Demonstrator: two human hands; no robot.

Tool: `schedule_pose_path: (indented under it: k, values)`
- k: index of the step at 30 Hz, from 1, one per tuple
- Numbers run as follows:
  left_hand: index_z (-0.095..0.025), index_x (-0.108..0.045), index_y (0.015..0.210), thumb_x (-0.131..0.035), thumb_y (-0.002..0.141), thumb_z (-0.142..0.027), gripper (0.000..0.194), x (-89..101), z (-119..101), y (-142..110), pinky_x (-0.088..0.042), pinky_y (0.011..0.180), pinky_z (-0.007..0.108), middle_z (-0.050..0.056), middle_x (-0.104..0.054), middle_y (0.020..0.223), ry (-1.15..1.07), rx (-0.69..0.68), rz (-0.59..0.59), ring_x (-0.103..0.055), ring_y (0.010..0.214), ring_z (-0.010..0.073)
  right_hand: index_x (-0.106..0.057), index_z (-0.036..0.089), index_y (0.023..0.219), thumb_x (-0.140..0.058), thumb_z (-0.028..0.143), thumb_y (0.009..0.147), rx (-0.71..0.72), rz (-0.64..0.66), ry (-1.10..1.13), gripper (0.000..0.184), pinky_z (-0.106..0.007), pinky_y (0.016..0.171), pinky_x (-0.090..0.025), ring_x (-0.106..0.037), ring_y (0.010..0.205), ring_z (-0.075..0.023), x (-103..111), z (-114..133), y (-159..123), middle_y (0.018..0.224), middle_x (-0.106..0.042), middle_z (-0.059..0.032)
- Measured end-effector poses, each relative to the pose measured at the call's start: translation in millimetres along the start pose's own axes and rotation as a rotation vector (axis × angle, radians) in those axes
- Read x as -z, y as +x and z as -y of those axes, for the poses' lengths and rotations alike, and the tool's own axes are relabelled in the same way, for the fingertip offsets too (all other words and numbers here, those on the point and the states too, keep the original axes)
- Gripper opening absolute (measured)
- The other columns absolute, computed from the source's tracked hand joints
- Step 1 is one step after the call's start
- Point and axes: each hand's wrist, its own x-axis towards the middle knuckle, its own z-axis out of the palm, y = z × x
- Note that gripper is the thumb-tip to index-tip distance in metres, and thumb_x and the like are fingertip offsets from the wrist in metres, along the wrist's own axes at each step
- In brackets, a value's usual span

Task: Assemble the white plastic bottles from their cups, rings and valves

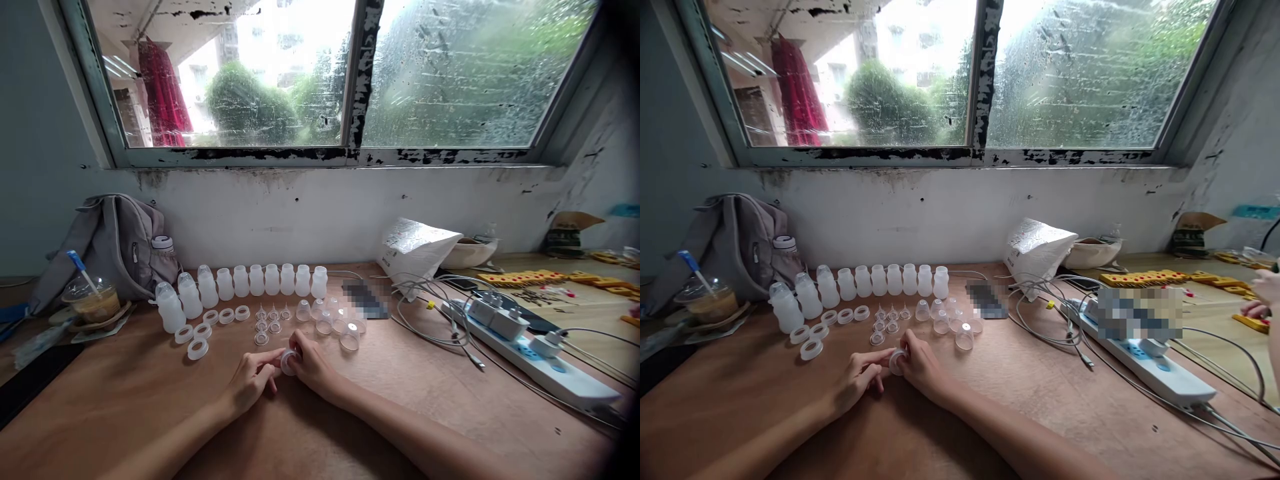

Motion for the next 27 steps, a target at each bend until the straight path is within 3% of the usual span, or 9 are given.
schedule_pose_path:
  k: [5,10,14,17,20,24,27]
  values:
    - [-0.014,-0.057,0.114,-0.036,0.074,-0.017,0.045,0.6,-5,-2,-0.044,0.050,0.022,0.002,-0.067,0.072,0.034,-0.028,0.015,-0.055,0.044,0.0097,-0.038,0.020,0.073,-0.041,0.005,0.060,0.028,0.001,-0.022,0.020,-0.020,0.049,-0.027,-0.036,0.053,-0.0094,-2,-2,-1,0.062,-0.044,0.0046]
    - [-0.014,-0.055,0.115,-0.036,0.078,-0.018,0.043,-2.2,-11,-6,-0.041,0.045,0.018,-0.002,-0.062,0.055,0.135,-0.048,0.026,-0.054,0.041,0.0089,-0.040,0.020,0.074,-0.041,0.004,0.060,0.025,0.008,-0.027,0.022,-0.019,0.049,-0.027,-0.037,0.053,-0.0094,-1,0,0,0.062,-0.045,0.0047]
    - [-0.020,-0.053,0.116,-0.038,0.082,-0.024,0.038,3.8,-18,-1,-0.043,0.054,0.020,0.000,-0.066,0.068,0.373,-0.088,-0.036,-0.058,0.053,0.0114,-0.046,0.020,0.081,-0.044,0.008,0.066,-0.010,-0.006,0.038,0.019,-0.019,0.049,-0.029,-0.039,0.053,-0.0097,6,1,3,0.060,-0.045,0.0049]
    - [-0.023,-0.047,0.120,-0.042,0.080,-0.028,0.040,29.7,-19,20,-0.044,0.062,0.026,0.003,-0.067,0.086,0.654,-0.055,-0.217,-0.062,0.066,0.0163,-0.050,0.019,0.085,-0.042,0.012,0.071,-0.079,-0.045,0.132,0.018,-0.019,0.050,-0.032,-0.043,0.054,-0.0098,10,1,4,0.062,-0.048,0.0039]
    - [-0.024,-0.040,0.125,-0.044,0.080,-0.030,0.046,73.1,-13,55,-0.043,0.065,0.029,0.005,-0.066,0.094,0.870,0.098,-0.394,-0.062,0.070,0.0195,-0.051,0.020,0.093,-0.037,0.012,0.074,-0.173,-0.013,0.258,0.025,-0.018,0.047,-0.034,-0.045,0.049,-0.0090,12,0,3,0.061,-0.050,0.0041]
    - [-0.019,-0.036,0.127,-0.037,0.083,-0.031,0.045,125.0,4,99,-0.042,0.071,0.033,0.010,-0.066,0.089,1.028,0.291,-0.503,-0.060,0.085,0.0259,-0.048,0.021,0.105,-0.032,0.011,0.076,-0.206,0.042,0.379,0.035,-0.019,0.046,-0.038,-0.046,0.043,-0.0075,12,0,1,0.062,-0.053,0.0043]
    - [-0.015,-0.043,0.121,-0.038,0.083,-0.031,0.041,140.9,16,115,-0.042,0.071,0.034,0.012,-0.064,0.086,1.035,0.327,-0.527,-0.059,0.085,0.0273,-0.051,0.021,0.103,-0.033,0.011,0.075,-0.207,0.025,0.384,0.035,-0.019,0.047,-0.039,-0.049,0.045,-0.0077,12,0,-1,0.063,-0.052,0.0042]
